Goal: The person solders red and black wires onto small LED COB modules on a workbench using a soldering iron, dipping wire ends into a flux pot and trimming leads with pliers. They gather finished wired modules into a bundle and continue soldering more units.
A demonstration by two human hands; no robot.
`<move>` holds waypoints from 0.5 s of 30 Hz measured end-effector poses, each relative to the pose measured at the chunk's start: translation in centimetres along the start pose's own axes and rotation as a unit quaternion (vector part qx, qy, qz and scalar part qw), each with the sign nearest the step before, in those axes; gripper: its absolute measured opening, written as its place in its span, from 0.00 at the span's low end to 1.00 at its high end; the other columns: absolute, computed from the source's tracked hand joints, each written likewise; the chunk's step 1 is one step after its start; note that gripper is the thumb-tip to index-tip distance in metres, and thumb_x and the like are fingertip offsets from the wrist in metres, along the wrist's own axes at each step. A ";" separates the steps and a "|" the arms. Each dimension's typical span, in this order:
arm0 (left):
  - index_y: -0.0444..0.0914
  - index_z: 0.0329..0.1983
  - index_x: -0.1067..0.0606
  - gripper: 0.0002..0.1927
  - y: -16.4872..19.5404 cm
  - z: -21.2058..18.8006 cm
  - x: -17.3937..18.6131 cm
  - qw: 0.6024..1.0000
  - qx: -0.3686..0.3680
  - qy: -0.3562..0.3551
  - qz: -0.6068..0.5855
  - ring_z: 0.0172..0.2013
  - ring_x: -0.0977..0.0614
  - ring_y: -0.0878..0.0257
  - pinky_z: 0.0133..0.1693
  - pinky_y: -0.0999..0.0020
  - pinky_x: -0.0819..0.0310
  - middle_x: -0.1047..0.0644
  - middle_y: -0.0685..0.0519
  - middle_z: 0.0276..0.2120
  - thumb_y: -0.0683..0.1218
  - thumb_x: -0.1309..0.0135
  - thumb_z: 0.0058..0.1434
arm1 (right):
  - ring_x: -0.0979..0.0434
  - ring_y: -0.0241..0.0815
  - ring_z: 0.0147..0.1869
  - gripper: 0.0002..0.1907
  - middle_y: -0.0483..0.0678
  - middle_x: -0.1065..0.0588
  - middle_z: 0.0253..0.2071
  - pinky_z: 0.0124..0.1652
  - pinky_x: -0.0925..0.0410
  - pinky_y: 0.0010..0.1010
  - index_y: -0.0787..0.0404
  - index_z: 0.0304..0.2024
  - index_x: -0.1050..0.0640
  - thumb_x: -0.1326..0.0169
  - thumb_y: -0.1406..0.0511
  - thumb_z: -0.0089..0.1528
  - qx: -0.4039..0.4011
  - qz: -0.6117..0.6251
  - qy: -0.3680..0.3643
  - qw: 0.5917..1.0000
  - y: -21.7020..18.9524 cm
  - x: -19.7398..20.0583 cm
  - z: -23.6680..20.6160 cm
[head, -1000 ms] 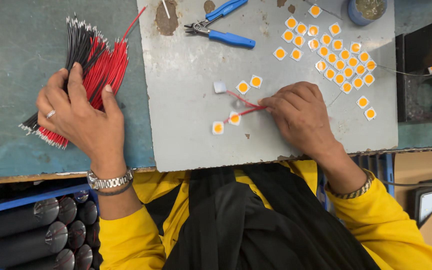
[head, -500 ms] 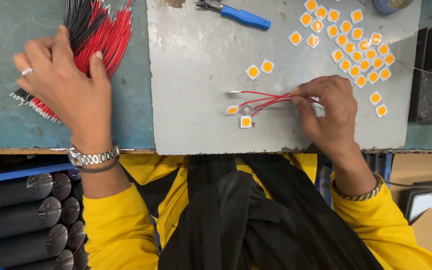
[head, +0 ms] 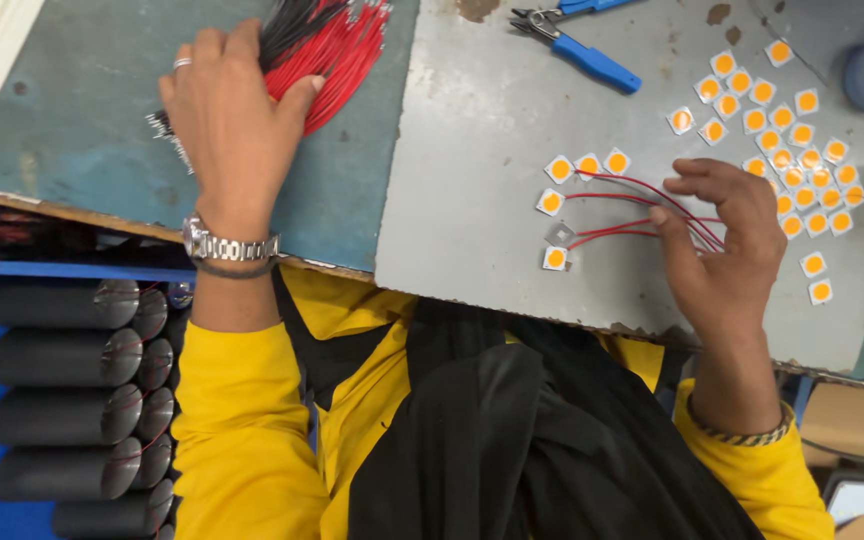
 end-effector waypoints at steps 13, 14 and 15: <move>0.33 0.53 0.24 0.21 -0.4 0.2 1.3 0.996 -0.038 0.053 -0.064 0.42 0.21 0.41 0.41 0.48 0.30 0.21 0.41 0.42 0.50 0.33 0.65 | 0.22 0.47 0.57 0.11 0.48 0.21 0.52 0.56 0.31 0.35 0.61 0.45 0.21 0.36 0.72 0.61 0.085 0.138 -0.116 0.980 -9.1 -5.8 1.5; 0.33 0.52 0.23 0.20 -0.5 0.3 1.4 0.994 -0.040 0.053 -0.092 0.41 0.21 0.41 0.41 0.48 0.29 0.21 0.40 0.40 0.50 0.33 0.66 | 0.22 0.47 0.56 0.11 0.48 0.21 0.52 0.55 0.31 0.35 0.61 0.45 0.21 0.36 0.72 0.61 0.088 0.141 -0.125 0.978 -9.6 -6.0 1.8; 0.34 0.49 0.22 0.16 -0.5 0.5 1.8 0.991 -0.047 0.073 -0.100 0.39 0.21 0.41 0.40 0.49 0.29 0.21 0.41 0.39 0.48 0.35 0.65 | 0.22 0.47 0.56 0.11 0.48 0.21 0.51 0.54 0.31 0.35 0.60 0.44 0.21 0.36 0.72 0.61 0.091 0.145 -0.133 0.976 -10.1 -6.2 2.1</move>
Point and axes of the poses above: each hand's wrist, its own z-axis towards the middle knuckle, its own x-axis out of the back of the hand, y = z × x, the point moved 8 cm from there along z, towards the middle knuckle
